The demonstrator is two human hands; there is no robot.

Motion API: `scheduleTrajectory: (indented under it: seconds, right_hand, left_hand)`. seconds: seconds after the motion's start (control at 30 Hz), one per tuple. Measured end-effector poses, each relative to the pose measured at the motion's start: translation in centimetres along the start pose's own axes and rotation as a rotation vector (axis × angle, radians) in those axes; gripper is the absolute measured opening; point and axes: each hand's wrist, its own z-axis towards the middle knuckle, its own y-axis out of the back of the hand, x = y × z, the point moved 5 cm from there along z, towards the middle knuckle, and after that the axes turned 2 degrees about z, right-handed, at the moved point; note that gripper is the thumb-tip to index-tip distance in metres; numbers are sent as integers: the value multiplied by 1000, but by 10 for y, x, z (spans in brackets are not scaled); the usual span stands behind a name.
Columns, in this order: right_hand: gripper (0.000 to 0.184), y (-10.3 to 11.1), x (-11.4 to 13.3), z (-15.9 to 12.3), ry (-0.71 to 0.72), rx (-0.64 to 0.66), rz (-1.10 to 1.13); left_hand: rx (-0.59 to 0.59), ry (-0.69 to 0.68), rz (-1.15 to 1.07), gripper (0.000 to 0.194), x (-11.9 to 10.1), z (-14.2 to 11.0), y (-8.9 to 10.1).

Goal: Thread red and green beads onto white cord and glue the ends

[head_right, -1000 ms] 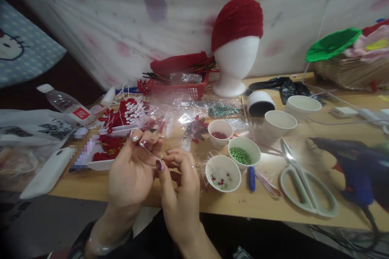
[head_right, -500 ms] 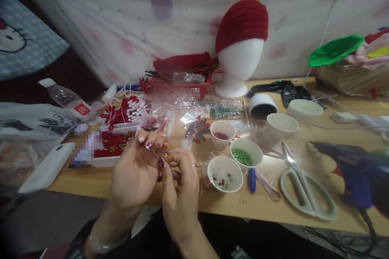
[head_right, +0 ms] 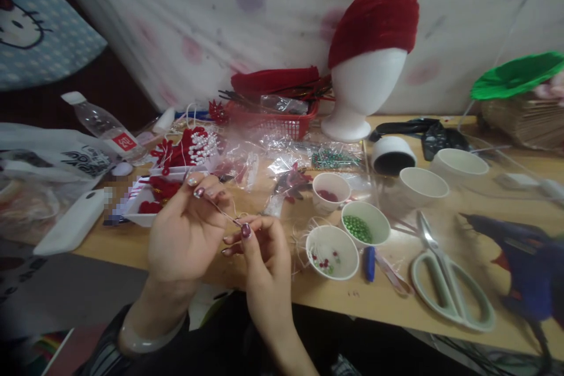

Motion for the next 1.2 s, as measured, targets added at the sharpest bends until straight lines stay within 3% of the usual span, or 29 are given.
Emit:
scheduleTrajectory:
  seconds: [0.2,0.5,1.2]
  right_hand:
    - [18,0,-9,1,-109,51,145]
    - [18,1,-13,0,-178,56,175]
    - [21,4,-15,2,-168,67,103]
  left_hand:
    - [60,25,-59,43,-6,1,0]
    - [32,-15,-54,41,-14,0,2]
    - [42,37,-72,40,-11,-3,1]
